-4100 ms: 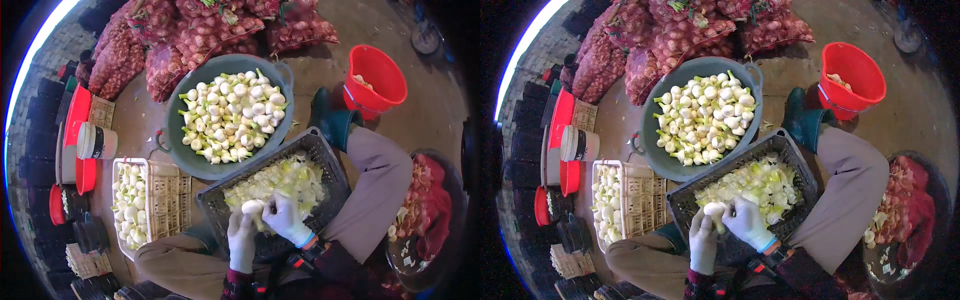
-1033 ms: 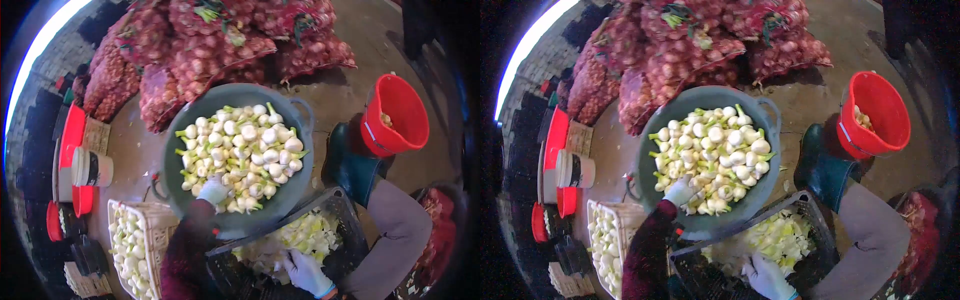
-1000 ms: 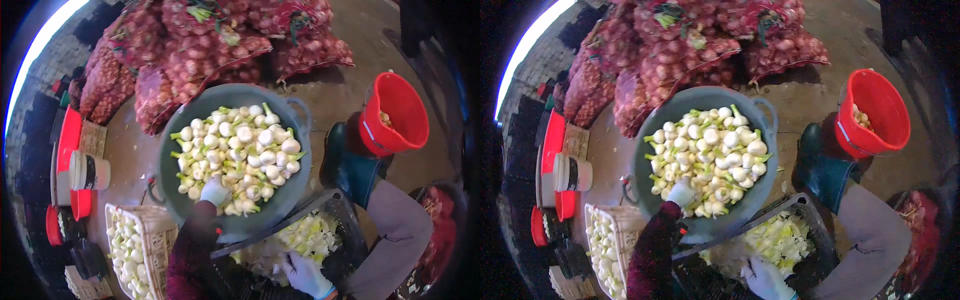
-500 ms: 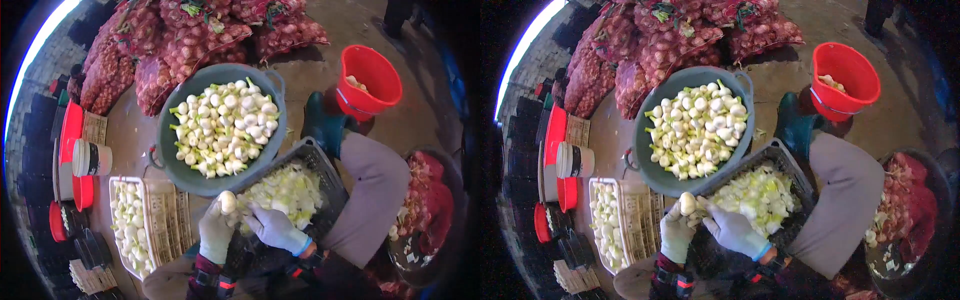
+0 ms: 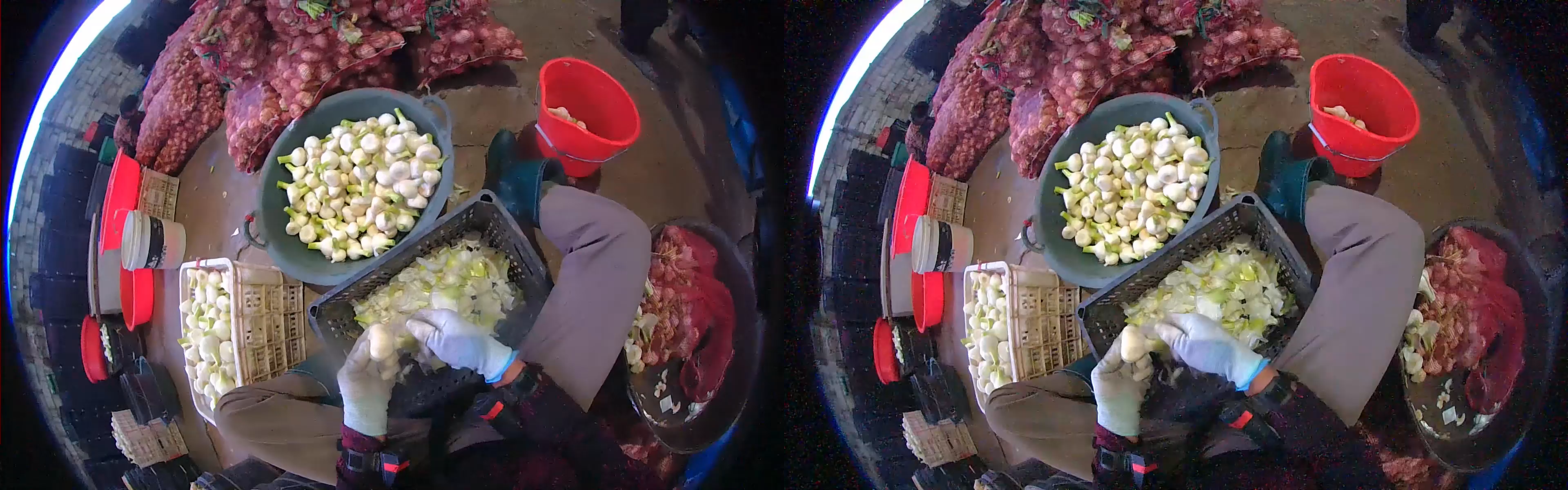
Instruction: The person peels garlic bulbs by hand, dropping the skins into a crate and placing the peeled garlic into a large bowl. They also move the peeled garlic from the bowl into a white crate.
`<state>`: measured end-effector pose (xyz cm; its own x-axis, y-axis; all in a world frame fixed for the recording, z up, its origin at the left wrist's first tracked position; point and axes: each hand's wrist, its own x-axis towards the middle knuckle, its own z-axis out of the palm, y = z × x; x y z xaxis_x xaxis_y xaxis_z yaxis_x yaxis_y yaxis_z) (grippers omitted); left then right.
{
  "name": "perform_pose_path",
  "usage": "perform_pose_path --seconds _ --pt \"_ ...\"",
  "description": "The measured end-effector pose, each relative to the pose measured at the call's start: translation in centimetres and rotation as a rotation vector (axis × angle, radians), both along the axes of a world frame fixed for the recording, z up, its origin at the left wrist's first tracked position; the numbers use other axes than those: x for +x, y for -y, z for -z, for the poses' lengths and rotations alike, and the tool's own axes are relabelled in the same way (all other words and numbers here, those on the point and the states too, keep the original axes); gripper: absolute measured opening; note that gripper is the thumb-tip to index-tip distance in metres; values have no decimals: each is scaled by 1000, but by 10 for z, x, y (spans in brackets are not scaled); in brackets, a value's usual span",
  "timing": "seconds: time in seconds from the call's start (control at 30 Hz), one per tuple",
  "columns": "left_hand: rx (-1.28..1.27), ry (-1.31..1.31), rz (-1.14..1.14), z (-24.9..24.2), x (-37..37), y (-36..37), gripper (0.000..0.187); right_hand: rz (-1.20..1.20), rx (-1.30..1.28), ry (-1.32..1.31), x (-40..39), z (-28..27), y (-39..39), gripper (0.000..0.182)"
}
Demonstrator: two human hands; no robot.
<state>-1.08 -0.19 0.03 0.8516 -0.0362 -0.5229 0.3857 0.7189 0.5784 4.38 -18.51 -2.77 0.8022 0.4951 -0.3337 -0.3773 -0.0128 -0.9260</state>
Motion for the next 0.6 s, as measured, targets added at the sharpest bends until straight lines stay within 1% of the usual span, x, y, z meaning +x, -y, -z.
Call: perform_pose_path --seconds 0.03,0.07,0.1,0.17,0.23,0.27,0.3,0.33,0.37,0.43,0.47,0.57,0.6 --pt "83 -50 -15 0 0 3 45 4 -116 340 3 -3 4 36" --pt "82 -51 -13 -1 0 6 45 85 -209 457 5 -15 5 31" --pt "52 -89 -18 -2 2 11 47 91 -213 457 4 -14 4 31" --pt "17 -131 -24 -5 10 20 49 -24 -254 508 3 -12 3 31" --pt "360 -162 32 -12 14 27 55 -61 -277 484 2 -7 3 29" --pt "621 -88 170 -16 6 24 64 -44 -182 373 1 1 1 28" --pt "621 -100 171 -18 5 22 64 -25 -87 261 0 8 -1 27" --pt "601 -34 172 -20 5 20 65 48 13 78 -1 10 -4 25" --pt "578 35 170 -19 5 19 67 50 11 67 0 11 -5 25" --pt "603 6 183 -17 6 19 66 91 -164 157 3 6 -6 26" --pt "633 -13 193 -17 7 18 65 68 -215 192 5 0 -8 28" --pt "683 -36 228 -12 9 14 66 66 -220 211 2 7 -19 28" --pt "517 -43 172 -15 9 15 71 75 -254 182 6 9 -18 26"
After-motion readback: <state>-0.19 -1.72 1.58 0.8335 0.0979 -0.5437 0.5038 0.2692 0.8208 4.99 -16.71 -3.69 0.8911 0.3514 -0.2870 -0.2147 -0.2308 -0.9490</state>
